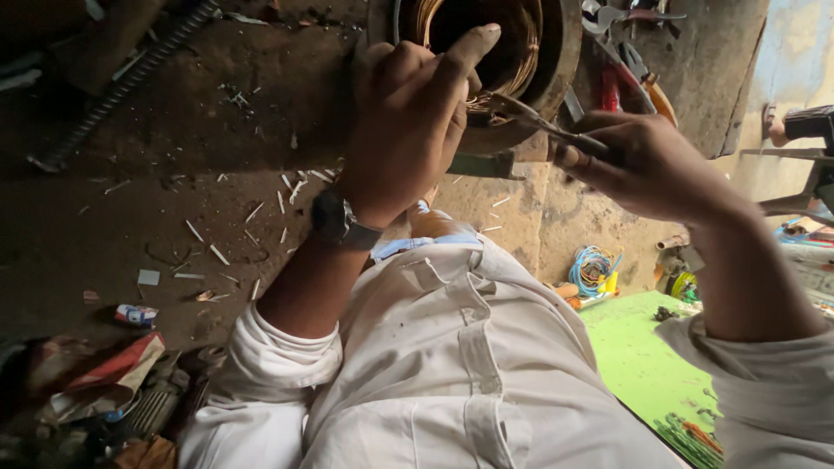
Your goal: The person pulls old burnt copper windings out of an electric motor stator housing on a workbench, using pliers to grip and yank the wire coils loose by hand. They continue extracting bundles of copper wire and insulation from the housing throughout the clip.
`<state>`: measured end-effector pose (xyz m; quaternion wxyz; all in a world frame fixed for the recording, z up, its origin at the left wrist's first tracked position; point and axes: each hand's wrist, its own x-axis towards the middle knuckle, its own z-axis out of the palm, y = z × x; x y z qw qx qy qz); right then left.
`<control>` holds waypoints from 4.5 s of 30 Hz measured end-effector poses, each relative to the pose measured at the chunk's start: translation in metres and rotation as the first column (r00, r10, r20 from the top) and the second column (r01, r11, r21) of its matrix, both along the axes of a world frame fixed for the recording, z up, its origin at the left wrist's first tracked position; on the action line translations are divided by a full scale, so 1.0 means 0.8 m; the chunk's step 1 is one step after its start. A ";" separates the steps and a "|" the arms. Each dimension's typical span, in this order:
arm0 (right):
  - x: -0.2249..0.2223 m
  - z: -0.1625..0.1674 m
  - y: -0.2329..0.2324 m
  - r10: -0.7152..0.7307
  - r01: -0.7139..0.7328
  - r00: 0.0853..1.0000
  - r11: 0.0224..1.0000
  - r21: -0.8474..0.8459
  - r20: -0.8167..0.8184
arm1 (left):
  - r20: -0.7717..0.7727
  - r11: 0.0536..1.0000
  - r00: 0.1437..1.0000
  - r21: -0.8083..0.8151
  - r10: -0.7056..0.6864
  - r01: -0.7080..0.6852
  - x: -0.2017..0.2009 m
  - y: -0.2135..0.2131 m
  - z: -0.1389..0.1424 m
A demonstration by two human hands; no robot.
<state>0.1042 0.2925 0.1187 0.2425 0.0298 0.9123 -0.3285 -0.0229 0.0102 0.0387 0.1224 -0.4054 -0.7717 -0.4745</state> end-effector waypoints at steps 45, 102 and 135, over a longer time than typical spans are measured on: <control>-0.055 0.048 0.043 0.486 -0.173 0.757 0.793 0.584 -0.437 | -0.104 0.979 0.990 -0.173 0.092 -0.109 0.001 0.070 0.053; -0.070 0.034 -0.011 0.649 -0.147 0.721 0.486 0.861 -0.243 | 0.270 0.984 0.963 -0.170 -0.009 0.057 -0.034 0.085 0.056; -0.119 0.114 -0.036 0.853 -0.347 0.520 0.160 0.924 0.048 | 0.146 0.957 0.986 -0.288 0.086 -0.041 -0.027 0.099 0.031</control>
